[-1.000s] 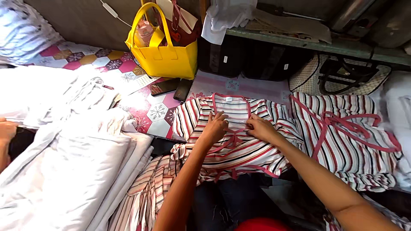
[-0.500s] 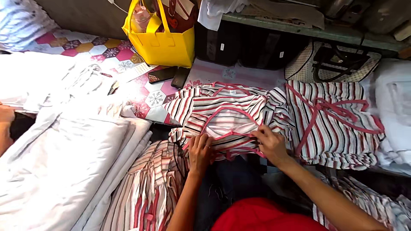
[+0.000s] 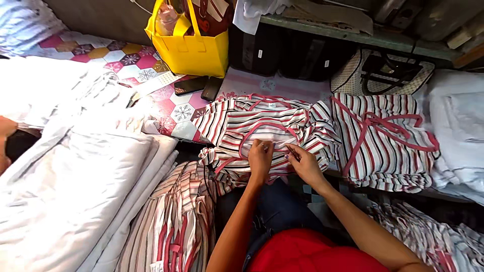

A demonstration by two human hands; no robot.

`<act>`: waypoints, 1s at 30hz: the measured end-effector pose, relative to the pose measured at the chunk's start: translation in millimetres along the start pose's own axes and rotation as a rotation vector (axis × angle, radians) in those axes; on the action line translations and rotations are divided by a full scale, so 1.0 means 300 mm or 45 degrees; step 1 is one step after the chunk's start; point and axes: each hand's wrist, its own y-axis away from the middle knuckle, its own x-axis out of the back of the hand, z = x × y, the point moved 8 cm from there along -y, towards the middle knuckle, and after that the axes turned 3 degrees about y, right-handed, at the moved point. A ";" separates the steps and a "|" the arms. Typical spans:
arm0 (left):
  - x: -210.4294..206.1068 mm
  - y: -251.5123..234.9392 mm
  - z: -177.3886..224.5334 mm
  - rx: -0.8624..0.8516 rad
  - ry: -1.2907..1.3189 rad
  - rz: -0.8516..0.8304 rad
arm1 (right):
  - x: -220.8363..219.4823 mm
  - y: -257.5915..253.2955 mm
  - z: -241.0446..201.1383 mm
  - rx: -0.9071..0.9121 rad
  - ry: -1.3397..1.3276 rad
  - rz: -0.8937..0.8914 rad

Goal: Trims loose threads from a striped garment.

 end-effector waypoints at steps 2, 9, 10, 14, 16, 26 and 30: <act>0.014 0.021 -0.042 -0.069 0.357 0.047 | -0.022 -0.013 0.054 -0.071 -0.044 -0.105; 0.119 0.180 -0.102 -0.078 0.387 -0.390 | -0.017 -0.019 0.112 -0.184 -0.268 -0.191; 0.130 0.203 -0.105 -0.009 0.223 -0.538 | -0.017 -0.021 0.115 -0.192 -0.292 -0.201; 0.191 0.193 0.023 0.139 -0.131 -0.471 | -0.022 -0.028 0.111 -0.184 -0.327 -0.220; 0.197 0.145 0.132 -0.041 -0.133 -0.122 | -0.027 -0.029 0.104 -0.204 -0.321 -0.226; 0.109 0.057 0.022 -0.024 -0.021 -0.013 | -0.018 -0.017 0.120 -0.166 -0.354 -0.254; 0.125 0.055 0.021 -0.025 -0.021 -0.092 | -0.024 -0.019 0.095 -0.192 -0.376 -0.290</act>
